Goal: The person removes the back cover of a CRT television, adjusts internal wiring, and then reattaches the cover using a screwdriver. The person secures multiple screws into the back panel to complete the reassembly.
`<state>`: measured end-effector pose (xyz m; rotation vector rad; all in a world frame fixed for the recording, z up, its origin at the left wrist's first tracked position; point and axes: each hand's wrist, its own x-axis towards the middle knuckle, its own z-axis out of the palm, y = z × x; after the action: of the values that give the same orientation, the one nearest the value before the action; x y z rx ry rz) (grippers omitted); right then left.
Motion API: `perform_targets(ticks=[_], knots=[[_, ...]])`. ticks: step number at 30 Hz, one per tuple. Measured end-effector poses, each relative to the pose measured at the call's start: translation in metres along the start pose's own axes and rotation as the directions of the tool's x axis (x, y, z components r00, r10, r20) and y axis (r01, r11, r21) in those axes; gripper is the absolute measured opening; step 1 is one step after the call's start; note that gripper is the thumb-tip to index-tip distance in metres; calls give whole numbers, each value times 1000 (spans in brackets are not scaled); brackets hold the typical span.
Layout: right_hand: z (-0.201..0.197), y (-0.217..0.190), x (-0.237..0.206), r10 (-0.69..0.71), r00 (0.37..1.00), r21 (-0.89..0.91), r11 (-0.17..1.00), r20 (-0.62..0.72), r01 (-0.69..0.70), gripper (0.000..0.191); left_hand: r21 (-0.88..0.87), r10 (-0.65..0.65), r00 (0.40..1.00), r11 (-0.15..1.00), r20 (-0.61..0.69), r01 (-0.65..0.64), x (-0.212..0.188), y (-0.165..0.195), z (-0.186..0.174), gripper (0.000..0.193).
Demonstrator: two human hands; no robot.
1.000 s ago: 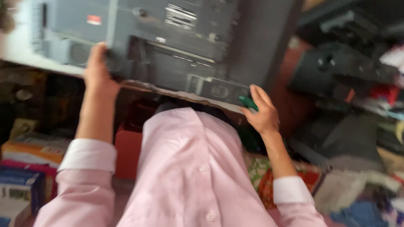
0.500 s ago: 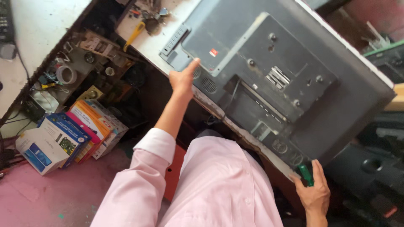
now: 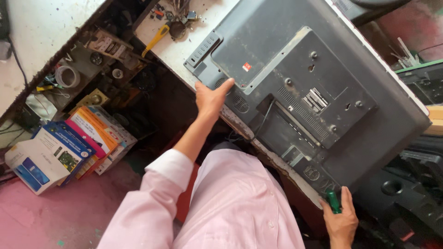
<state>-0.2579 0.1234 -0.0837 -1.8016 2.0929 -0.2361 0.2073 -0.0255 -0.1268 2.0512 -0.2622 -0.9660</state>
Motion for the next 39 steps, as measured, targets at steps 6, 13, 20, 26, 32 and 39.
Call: perform_targets(ticks=[6, 13, 20, 26, 32, 39], knots=[[-15, 16, 3, 251, 965, 80, 966, -74, -245, 39, 260, 634, 747, 769, -199, -584, 47, 3, -31, 76], [-10, -9, 32, 743, 668, 511, 559, 41, -653, 31, 386, 404, 911, 829, 86, -404, 90, 51, -31, 48], [-10, -31, 36, 699, 715, 488, 619, 14, -616, 31, 623, 709, 703, 523, 62, -582, 81, 64, -26, 37], [-6, -13, 40, 779, 616, 576, 452, 116, -681, 21, 493, 264, 962, 830, 69, -263, 90, 59, -30, 47], [-2, 10, 47, 778, 574, 679, 279, 254, -679, 20, 497, 413, 908, 776, 65, -388, 96, 43, -26, 47], [3, 28, 41, 745, 628, 603, 400, 224, -690, 30, 428, 595, 762, 637, 257, -641, 90, 19, -35, 48]])
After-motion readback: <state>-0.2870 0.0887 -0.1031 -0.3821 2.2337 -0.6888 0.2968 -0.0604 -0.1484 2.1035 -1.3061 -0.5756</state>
